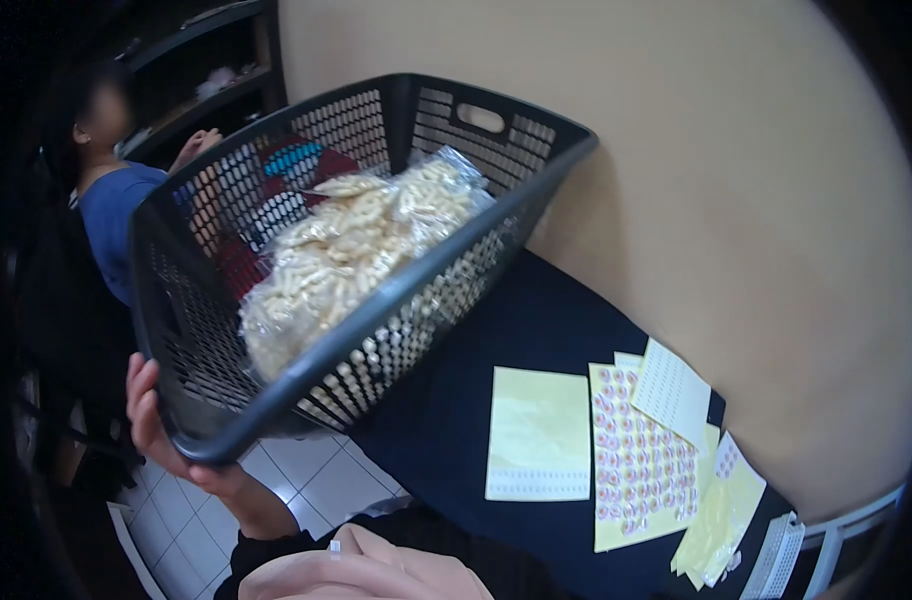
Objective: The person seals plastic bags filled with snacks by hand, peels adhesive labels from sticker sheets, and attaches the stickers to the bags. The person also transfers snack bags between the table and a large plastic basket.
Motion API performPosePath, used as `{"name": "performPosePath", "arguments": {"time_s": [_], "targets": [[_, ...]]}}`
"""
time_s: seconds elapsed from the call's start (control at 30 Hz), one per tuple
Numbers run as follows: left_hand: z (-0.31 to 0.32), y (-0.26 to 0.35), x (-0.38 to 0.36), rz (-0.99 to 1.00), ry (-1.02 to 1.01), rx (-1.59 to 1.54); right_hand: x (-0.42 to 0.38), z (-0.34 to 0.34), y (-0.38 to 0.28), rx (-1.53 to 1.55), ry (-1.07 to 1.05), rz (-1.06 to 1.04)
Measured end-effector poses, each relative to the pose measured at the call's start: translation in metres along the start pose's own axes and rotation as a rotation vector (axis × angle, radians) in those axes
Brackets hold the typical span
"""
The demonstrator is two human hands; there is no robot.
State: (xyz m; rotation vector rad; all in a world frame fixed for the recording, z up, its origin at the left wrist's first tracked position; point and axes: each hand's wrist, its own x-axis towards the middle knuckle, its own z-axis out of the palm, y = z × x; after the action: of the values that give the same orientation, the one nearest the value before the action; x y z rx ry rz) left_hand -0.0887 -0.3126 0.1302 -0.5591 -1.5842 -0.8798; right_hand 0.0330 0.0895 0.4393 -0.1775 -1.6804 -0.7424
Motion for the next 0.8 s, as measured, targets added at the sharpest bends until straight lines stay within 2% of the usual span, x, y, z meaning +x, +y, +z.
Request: {"name": "performPosePath", "arguments": {"time_s": [0.03, 0.07, 0.27, 0.3, 0.37, 0.4, 0.43, 0.53, 0.57, 0.6, 0.67, 0.73, 0.77, 0.8], "targets": [[-0.001, -0.010, 0.004, 0.056, -0.046, -0.059, 0.021, 0.016, -0.031, 0.044, -0.104, -0.012], [-0.001, -0.008, 0.006, 0.017, -0.079, 0.053, 0.042, 0.030, -0.063, 0.089, -0.207, -0.026], [-0.005, -0.048, -0.010, 0.039, -0.060, -0.035, 0.127, 0.089, -0.245, 0.336, -0.866, -0.137], [-0.006, -0.048, -0.011, 0.043, -0.089, -0.039, 0.123, 0.112, -0.273, 0.342, -0.854, -0.139], [-0.007, -0.051, -0.018, 0.040, -0.124, -0.072, 0.080, 0.175, -0.347, 0.663, -1.000, -0.582], [-0.007, -0.051, -0.018, 0.046, -0.118, -0.067, 0.062, 0.193, -0.385, 0.718, -1.138, -0.752], [-0.007, -0.049, -0.017, 0.041, -0.135, -0.065, 0.031, 0.212, -0.422, 0.756, -1.106, -0.942], [-0.012, -0.049, -0.019, 0.029, -0.171, -0.056, -0.037, 0.199, -0.481, 0.593, -1.509, -1.136], [-0.013, -0.047, -0.020, 0.004, -0.175, -0.052, -0.064, 0.204, -0.491, 0.604, -1.500, -1.223], [-0.012, -0.044, -0.020, -0.021, -0.179, -0.048, -0.081, 0.202, -0.491, 0.592, -1.543, -1.202], [-0.001, -0.036, -0.017, -0.012, -0.152, -0.009, -0.108, 0.214, -0.490, 0.580, -1.490, -1.228], [0.007, -0.037, -0.039, -0.060, 0.034, 0.056, -0.117, 0.222, -0.487, 0.600, -1.427, -1.227], [0.029, -0.021, -0.018, -0.077, 0.216, 0.138, -0.121, 0.228, -0.489, 0.659, -1.264, -1.252], [0.025, -0.030, -0.023, -0.078, 0.207, 0.134, -0.126, 0.233, -0.490, 0.709, -1.101, -1.269]]}}
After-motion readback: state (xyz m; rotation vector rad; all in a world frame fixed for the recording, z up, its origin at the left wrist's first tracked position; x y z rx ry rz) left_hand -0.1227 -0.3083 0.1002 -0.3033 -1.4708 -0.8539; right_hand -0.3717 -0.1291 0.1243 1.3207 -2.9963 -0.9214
